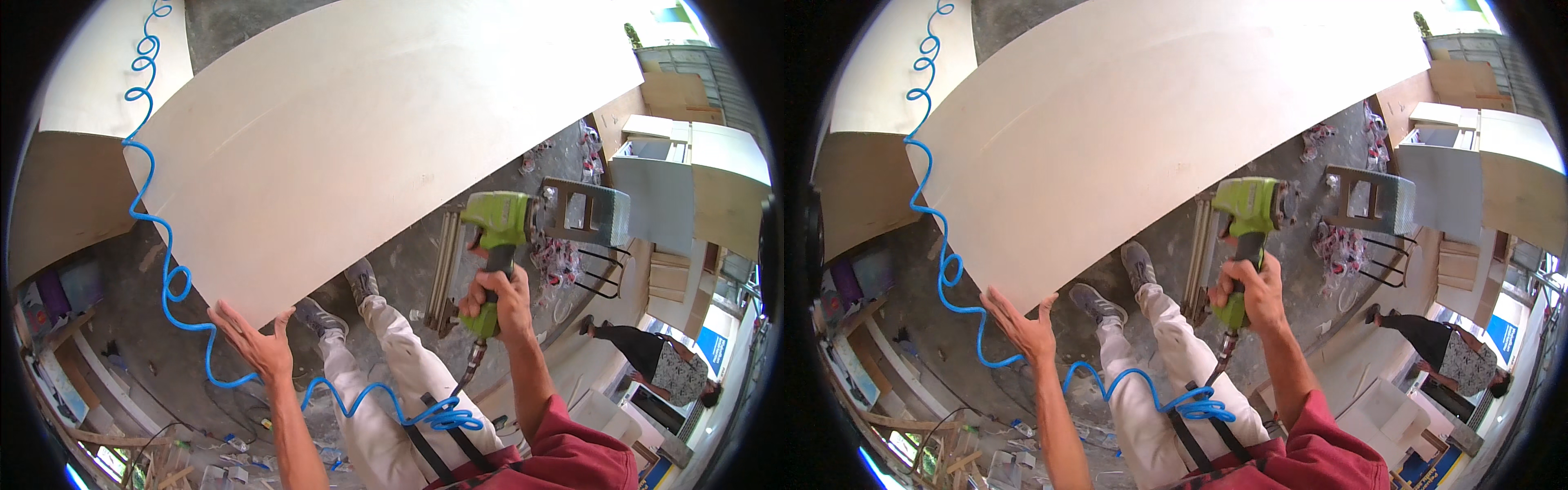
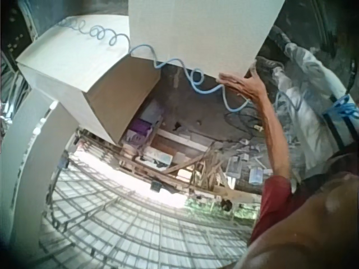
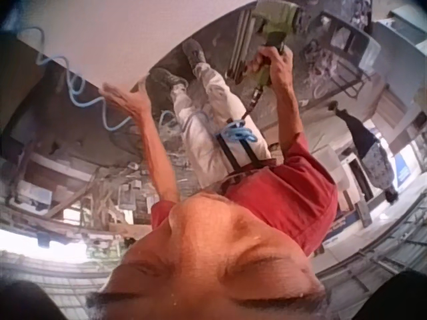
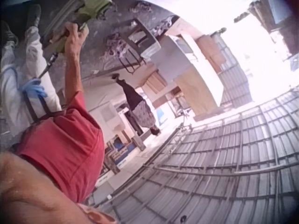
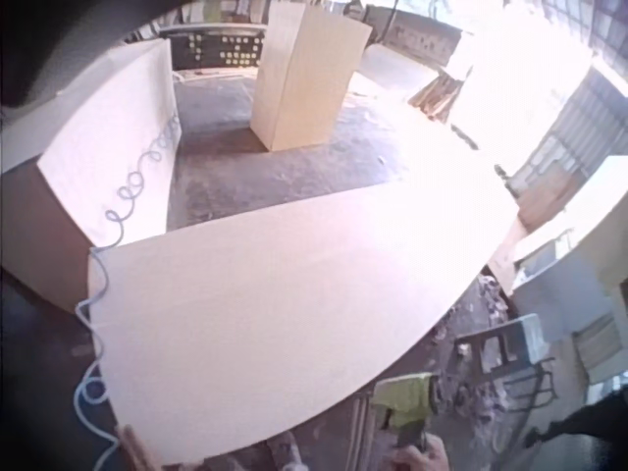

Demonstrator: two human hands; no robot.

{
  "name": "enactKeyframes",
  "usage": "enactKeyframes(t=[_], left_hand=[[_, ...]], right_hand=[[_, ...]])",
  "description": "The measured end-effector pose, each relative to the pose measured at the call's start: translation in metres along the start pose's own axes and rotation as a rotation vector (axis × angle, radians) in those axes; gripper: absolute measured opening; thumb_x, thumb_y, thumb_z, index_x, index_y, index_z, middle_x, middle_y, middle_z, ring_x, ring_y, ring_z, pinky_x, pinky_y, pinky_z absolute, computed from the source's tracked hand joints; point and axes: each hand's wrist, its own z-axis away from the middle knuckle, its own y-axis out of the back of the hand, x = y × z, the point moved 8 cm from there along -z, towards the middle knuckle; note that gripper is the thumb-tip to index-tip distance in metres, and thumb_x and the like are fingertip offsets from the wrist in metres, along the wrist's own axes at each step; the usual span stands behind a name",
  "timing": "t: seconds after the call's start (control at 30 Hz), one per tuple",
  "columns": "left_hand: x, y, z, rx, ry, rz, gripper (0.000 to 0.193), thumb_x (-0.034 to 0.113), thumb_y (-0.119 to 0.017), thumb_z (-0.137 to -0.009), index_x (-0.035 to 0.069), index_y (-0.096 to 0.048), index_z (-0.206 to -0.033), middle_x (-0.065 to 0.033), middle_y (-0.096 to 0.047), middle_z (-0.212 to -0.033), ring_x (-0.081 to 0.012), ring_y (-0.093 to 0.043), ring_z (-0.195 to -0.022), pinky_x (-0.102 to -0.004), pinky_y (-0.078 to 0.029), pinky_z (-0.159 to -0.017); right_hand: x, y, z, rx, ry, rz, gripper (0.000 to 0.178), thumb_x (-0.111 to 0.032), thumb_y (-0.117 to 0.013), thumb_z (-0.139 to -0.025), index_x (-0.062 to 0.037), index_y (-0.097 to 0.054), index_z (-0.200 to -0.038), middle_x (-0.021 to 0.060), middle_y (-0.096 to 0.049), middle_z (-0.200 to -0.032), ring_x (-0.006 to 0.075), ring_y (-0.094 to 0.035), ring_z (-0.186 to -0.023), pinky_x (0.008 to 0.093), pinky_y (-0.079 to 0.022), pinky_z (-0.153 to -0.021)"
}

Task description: The person uses a nail gun to attach wooden panels together while assembling a cabinet. The person aligns the edges of the boards by hand and fires nails at regular intervals.

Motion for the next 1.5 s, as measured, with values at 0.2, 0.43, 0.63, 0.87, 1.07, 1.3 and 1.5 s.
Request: enactKeyframes(t=[0.2, 0.43, 0.63, 0.87, 1.07, 1.3, 1.5], left_hand=[[-0.013, 0.001, 0.000, -0.150, -0.034, 0.075, 0.096, 0.029, -0.075, -0.088, 0.006, -0.015, -0.160, -0.0325, -0.012, -0.161, -0.0485, -0.023, -0.148, -0.0517, -0.035, -0.115], [-0.017, 0.000, -0.003, -0.306, -0.104, 0.063, 0.088, 0.005, -0.068, -0.091, 0.002, -0.013, -0.159, -0.0348, -0.008, -0.160, -0.0502, -0.026, -0.146, -0.0486, -0.038, -0.116], [-0.017, -0.002, -0.002, -0.260, -0.125, 0.102, 0.087, -0.001, -0.067, -0.090, 0.006, -0.015, -0.160, -0.0328, -0.008, -0.162, -0.0490, -0.027, -0.146, -0.0480, -0.039, -0.115], [-0.027, -0.009, 0.004, -0.259, -0.230, -0.016, 0.079, -0.009, -0.059, -0.090, -0.002, -0.018, -0.157, -0.0360, -0.009, -0.160, -0.0485, -0.035, -0.142, -0.0451, -0.044, -0.112], [-0.033, -0.016, 0.009, -0.258, -0.257, -0.034, 0.076, -0.016, -0.050, -0.086, -0.009, -0.018, -0.155, -0.0380, -0.009, -0.159, -0.0504, -0.036, -0.141, -0.0445, -0.044, -0.112], [-0.028, -0.014, 0.008, -0.276, -0.315, -0.124, 0.067, -0.009, -0.050, -0.093, -0.017, -0.018, -0.151, -0.0428, -0.007, -0.157, -0.0539, -0.038, -0.138, -0.0429, -0.049, -0.108], [-0.027, -0.015, 0.008, -0.258, -0.330, -0.133, 0.067, -0.008, -0.051, -0.093, -0.017, -0.019, -0.151, -0.0427, -0.008, -0.157, -0.0534, -0.040, -0.137, -0.0421, -0.051, -0.106]], right_hand=[[0.006, -0.023, -0.005, -0.055, -0.067, -0.060, 0.042, -0.005, -0.053, -0.091, 0.0029, -0.053, -0.133, 0.0056, -0.048, -0.063, 0.0184, -0.052, -0.050, 0.0388, -0.047, -0.055], [0.020, -0.032, 0.000, -0.073, -0.043, -0.020, 0.033, -0.003, -0.055, -0.092, 0.0046, -0.052, -0.124, 0.0074, -0.051, -0.065, 0.0202, -0.053, -0.050, 0.0398, -0.048, -0.055], [0.021, -0.033, -0.001, -0.013, -0.022, 0.004, 0.037, -0.005, -0.055, -0.092, 0.0031, -0.054, -0.128, 0.0061, -0.050, -0.063, 0.0192, -0.052, -0.048, 0.0397, -0.046, -0.054], [0.022, -0.035, -0.001, 0.012, -0.002, -0.017, 0.033, -0.005, -0.056, -0.092, 0.0028, -0.055, -0.124, 0.0069, -0.051, -0.064, 0.0194, -0.051, -0.048, 0.0395, -0.047, -0.053], [0.020, -0.034, -0.003, 0.010, -0.005, -0.017, 0.030, -0.004, -0.057, -0.091, 0.0030, -0.053, -0.121, 0.0077, -0.052, -0.064, 0.0203, -0.053, -0.048, 0.0404, -0.049, -0.053], [0.019, -0.036, -0.001, 0.010, 0.007, 0.010, 0.032, -0.005, -0.057, -0.092, 0.0022, -0.052, -0.122, 0.0069, -0.051, -0.065, 0.0194, -0.053, -0.048, 0.0385, -0.047, -0.053], [0.019, -0.038, 0.000, 0.021, 0.020, 0.042, 0.030, -0.005, -0.056, -0.092, 0.0014, -0.053, -0.121, 0.0062, -0.050, -0.065, 0.0190, -0.053, -0.048, 0.0379, -0.047, -0.052]])
